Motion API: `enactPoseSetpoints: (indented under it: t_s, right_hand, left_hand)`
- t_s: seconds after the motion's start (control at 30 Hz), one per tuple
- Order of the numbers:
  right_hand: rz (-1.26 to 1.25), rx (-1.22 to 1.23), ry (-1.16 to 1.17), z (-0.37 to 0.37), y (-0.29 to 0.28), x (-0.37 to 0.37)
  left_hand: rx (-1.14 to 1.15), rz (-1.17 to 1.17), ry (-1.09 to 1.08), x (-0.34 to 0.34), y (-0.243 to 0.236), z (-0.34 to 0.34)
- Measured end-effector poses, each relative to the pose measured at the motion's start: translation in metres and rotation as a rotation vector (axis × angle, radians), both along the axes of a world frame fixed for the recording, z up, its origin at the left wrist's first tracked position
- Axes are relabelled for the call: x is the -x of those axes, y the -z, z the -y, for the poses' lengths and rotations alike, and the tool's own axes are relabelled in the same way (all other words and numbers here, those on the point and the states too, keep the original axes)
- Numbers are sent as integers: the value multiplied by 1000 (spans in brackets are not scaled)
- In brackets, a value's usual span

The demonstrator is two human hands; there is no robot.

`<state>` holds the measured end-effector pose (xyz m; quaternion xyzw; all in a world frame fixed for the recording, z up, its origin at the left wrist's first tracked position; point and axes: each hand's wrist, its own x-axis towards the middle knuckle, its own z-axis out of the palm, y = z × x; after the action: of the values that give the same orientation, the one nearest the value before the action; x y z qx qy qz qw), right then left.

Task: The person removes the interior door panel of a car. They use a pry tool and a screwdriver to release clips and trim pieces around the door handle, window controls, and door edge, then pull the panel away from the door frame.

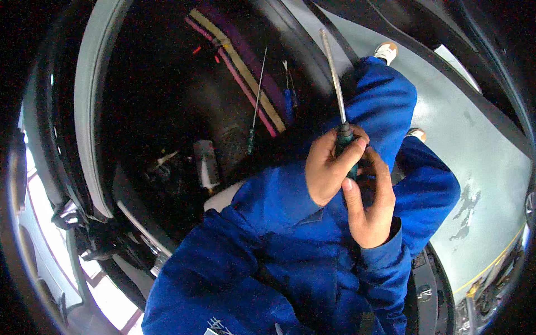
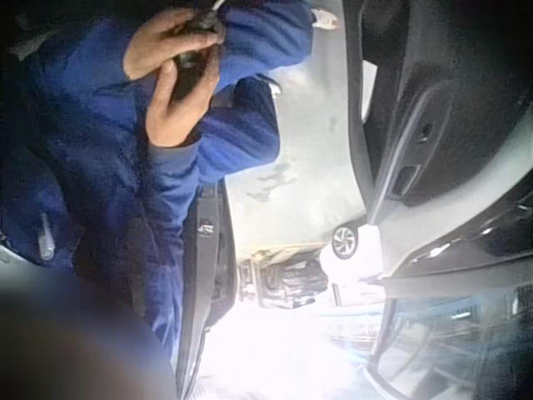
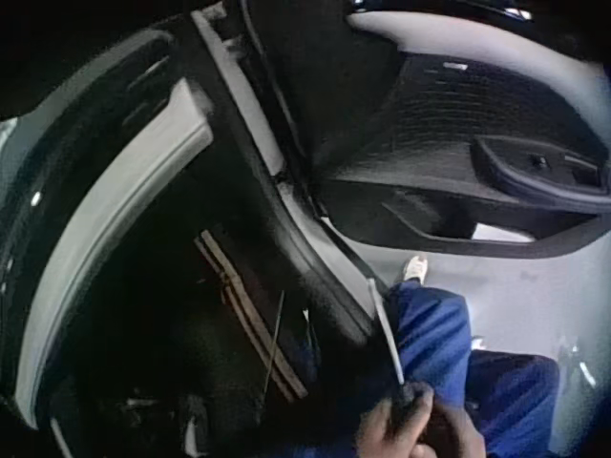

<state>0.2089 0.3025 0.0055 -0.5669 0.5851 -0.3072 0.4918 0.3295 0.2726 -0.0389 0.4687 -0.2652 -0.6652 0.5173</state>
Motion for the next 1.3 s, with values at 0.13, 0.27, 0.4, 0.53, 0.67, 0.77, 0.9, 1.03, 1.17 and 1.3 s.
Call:
enactPoseSetpoints:
  t_s: [0.13,0.27,0.4,0.53,0.67,0.77,0.9,1.03,1.17,1.3]
  right_hand:
    - [-228,210,-123,1,8,0]
    - [-254,192,-199,4,0,1]
    - [-270,221,-238,4,-8,1]
    - [-251,236,-202,6,-2,2]
    - [-110,206,-113,3,5,6]
    - [-13,56,-25,2,9,9]
    - [7,116,-4,4,15,5]
    - [27,85,37,-1,19,5]
    - [516,-299,372,-9,31,16]
    - [1066,-252,630,-8,55,31]
  left_hand:
    - [-39,-83,-3,-4,-6,-1]
    - [-62,120,-47,-30,5,8]
    - [33,-19,-554,-111,68,33]
    - [-184,555,-692,-213,177,43]
    - [-560,828,-628,-301,253,24]
    - [-794,1313,-130,-345,281,11]
    - [-828,1545,208,-366,310,7]
    - [-753,1741,405,-373,333,10]
    - [-916,1698,248,-376,342,8]
    - [-743,1800,39,-352,315,5]
